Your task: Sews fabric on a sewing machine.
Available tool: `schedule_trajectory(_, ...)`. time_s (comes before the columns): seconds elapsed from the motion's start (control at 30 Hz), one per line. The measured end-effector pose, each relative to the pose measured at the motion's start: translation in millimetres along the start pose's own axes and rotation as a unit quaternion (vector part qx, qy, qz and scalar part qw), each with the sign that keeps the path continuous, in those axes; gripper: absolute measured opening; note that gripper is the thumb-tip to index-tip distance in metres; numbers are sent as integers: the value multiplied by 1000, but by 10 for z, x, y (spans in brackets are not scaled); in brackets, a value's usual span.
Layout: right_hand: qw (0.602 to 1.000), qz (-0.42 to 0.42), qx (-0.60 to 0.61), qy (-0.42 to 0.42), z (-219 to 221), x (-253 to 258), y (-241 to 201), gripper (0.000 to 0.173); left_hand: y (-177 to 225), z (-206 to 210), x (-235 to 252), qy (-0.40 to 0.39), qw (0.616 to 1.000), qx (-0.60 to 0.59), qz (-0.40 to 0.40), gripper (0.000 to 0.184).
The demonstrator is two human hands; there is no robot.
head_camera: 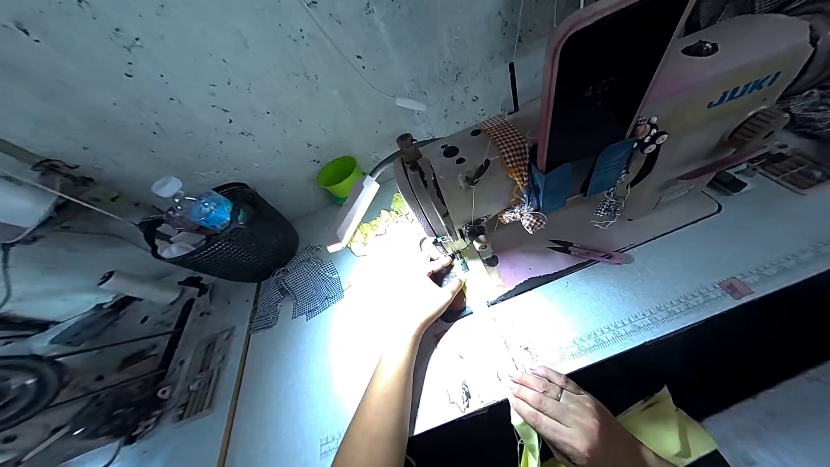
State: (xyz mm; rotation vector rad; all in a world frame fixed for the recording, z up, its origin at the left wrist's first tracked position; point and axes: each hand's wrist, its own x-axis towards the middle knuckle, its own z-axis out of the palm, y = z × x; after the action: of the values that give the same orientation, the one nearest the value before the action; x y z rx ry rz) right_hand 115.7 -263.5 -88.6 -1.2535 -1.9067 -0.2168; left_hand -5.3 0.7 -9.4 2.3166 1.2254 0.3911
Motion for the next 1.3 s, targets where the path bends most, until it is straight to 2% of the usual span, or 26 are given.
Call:
schedule_trajectory(0.17, 999, 34, -17, 14, 43, 91, 2, 22, 19, -19, 11, -6, 1000, 8, -1, 44)
schedule_trajectory(0.3, 997, 53, -46, -10, 70, 314, 46, 24, 12, -10, 26, -4, 1000, 4, 1, 43)
schedule_trajectory(0.6, 995, 49, -72, -44, 166, 684, 253, 19, -29, -10, 69, -7, 999, 27, 16, 44)
schedule_trajectory(0.77, 995, 66, -56, -43, 267, 811, 354, 22, 2, -10, 70, -22, 999, 24, 8, 44)
schedule_trajectory(0.93, 995, 75, -62, -34, 317, 814, 405, 23, -3, 7, 36, -2, 998, 44, 42, 49)
schedule_trajectory(1.0, 994, 87, -53, -36, 275, 782, 377, 24, 76, -24, -146, -20, 1000, 16, 15, 59)
schedule_trajectory(1.07, 993, 105, -32, -40, 171, 697, 302, 23, 185, 6, -541, 25, 998, -51, -1, 59)
schedule_trajectory(1.13, 993, 119, 8, -5, 61, 521, 166, 23, 263, 135, -1117, 96, 994, -49, 4, 47)
schedule_trajectory(1.2, 985, 147, 69, 57, -21, 299, -28, 21, 357, 267, -1684, 105, 994, -1, 11, 38)
schedule_trajectory(1.27, 953, 235, 181, 63, -145, 130, -302, 17, 450, 368, -2112, 99, 995, 11, 1, 28)
schedule_trajectory(1.3, 922, 297, 244, 42, -193, 89, -425, 17, 466, 398, -2256, 104, 994, -8, -9, 22)
